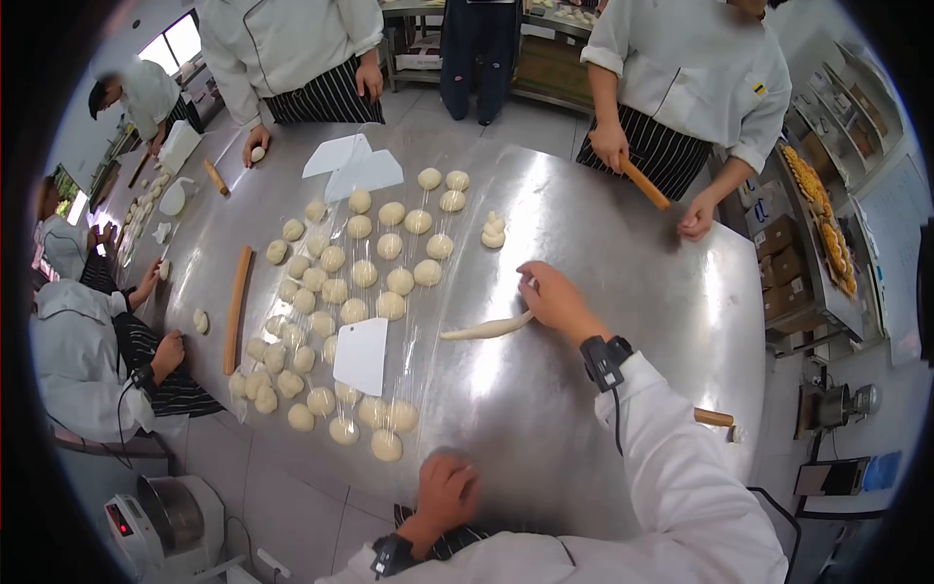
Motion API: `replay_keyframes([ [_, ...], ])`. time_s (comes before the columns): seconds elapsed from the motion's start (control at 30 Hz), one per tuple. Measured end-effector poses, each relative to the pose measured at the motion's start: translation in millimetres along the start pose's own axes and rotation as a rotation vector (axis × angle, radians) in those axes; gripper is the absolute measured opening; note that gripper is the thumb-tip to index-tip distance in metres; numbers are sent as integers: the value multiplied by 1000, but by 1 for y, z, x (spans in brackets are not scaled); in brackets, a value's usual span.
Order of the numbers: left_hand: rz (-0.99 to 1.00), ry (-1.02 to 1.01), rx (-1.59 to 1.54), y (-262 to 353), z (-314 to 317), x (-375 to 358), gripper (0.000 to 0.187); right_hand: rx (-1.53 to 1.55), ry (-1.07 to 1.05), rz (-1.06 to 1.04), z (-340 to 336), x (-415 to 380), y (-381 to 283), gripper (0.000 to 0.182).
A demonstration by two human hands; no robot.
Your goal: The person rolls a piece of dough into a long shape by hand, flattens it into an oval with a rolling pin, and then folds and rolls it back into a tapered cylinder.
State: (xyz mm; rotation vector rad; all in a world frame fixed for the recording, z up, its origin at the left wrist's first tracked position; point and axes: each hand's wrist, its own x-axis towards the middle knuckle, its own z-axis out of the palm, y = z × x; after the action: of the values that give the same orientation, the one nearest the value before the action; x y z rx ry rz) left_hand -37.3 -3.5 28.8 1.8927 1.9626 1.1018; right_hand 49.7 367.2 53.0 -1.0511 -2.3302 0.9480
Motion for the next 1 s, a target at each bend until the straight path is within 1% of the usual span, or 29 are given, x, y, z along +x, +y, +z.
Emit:
replay_keyframes([
  [0.03, -34, 12, -2, 2, -1, -9, 26, 77, 6, 26, -2, 20, -4, 33],
  [0.07, -22, 13, -7, 3, -1, -12, 26, 154, 12, 51, -5, 41, -7, 36],
  [0.1, -25, 42, -3, 4, -1, -15, 25, 147, 20, 57, -8, 60, -9, 36],
  [0.17, -26, 67, -16, 4, 2, -24, 25, 131, 15, 49, -11, 89, -7, 45],
  [0.2, -29, 88, -3, 1, 5, -27, 22, 118, 19, 54, -7, 95, -2, 45],
  [0.27, -36, 130, -12, -3, 15, -34, 20, 29, 30, -62, -3, 113, 9, 52],
  [0.3, -59, 107, -2, -3, 16, -45, 18, -6, 43, -114, 0, 118, 14, 54],
  [0.33, -84, 84, 8, -1, 14, -48, 18, -24, 27, -109, 2, 120, 16, 54],
  [0.47, -139, 118, -35, 8, 5, -35, 12, -111, -23, -122, 6, 129, 25, 56],
  [0.53, -77, 100, -63, 6, 0, -25, 12, -132, -22, -129, 1, 120, 22, 57],
  [0.6, -75, 125, -48, 8, 1, -27, 12, -49, 54, -29, -3, 78, 4, 49],
  [0.67, -58, 153, -20, 3, 6, -25, 12, 3, -40, 71, -6, 19, -12, 40],
  [0.7, -39, 154, -26, -1, 11, -26, 17, 40, -42, 47, -3, -20, -17, 34],
  [0.73, -21, 147, -31, -4, 13, -31, 22, 80, -94, 43, -1, -60, -20, 31],
  [0.77, -10, 145, -20, -4, 13, -31, 22, -28, -136, 17, 1, -101, -28, 28],
  [0.83, -36, 157, 24, -2, 14, -29, 22, -57, -201, -12, 6, -172, -33, 21],
  [0.9, -40, 142, 22, -1, 12, -28, 21, -92, -94, -162, 17, -229, -28, 13],
  [0.97, -32, 145, 7, 3, 8, -22, 20, -129, 5, -208, 18, -287, -31, 7],
  [1.0, -22, 171, 22, 2, 9, -18, 20, -147, -3, -211, 16, -298, -33, 6],
])
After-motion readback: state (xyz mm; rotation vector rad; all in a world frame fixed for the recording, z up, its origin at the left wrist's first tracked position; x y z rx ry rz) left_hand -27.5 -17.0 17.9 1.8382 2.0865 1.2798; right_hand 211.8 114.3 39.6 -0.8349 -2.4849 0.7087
